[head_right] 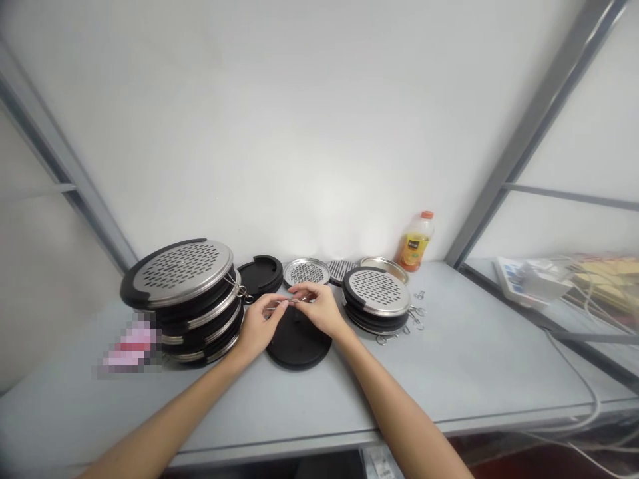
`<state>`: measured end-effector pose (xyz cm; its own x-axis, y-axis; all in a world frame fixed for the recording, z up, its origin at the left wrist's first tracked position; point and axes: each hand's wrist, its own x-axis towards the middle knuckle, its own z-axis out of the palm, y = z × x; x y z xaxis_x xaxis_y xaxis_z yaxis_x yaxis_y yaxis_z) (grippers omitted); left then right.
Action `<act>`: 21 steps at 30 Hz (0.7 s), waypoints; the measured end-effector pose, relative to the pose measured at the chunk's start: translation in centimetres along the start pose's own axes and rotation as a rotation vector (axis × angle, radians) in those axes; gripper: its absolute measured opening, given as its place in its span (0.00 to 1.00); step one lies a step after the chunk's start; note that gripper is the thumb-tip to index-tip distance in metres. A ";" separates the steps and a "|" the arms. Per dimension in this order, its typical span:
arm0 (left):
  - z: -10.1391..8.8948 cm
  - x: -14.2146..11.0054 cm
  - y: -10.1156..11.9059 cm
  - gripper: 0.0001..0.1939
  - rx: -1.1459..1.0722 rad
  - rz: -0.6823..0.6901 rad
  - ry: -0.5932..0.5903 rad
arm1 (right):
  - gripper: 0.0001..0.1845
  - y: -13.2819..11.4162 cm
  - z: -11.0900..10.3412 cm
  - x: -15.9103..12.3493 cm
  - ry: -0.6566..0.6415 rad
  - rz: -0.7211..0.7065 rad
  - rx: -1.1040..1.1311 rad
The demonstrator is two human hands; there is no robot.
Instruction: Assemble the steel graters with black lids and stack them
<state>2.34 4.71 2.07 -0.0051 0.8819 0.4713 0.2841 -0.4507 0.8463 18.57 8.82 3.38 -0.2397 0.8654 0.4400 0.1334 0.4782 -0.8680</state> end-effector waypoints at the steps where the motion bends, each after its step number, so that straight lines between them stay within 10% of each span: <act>1: 0.0 0.0 0.0 0.09 -0.001 0.005 0.002 | 0.12 0.0 0.0 0.0 -0.004 0.000 -0.008; 21: -0.1 0.1 -0.6 0.13 -0.107 -0.057 0.049 | 0.13 -0.6 -0.9 0.3 -0.142 0.113 0.245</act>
<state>2.09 5.11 1.63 -0.0661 0.8998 0.4313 0.1780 -0.4146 0.8924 19.33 8.92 4.23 -0.3708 0.8734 0.3158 -0.0645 0.3150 -0.9469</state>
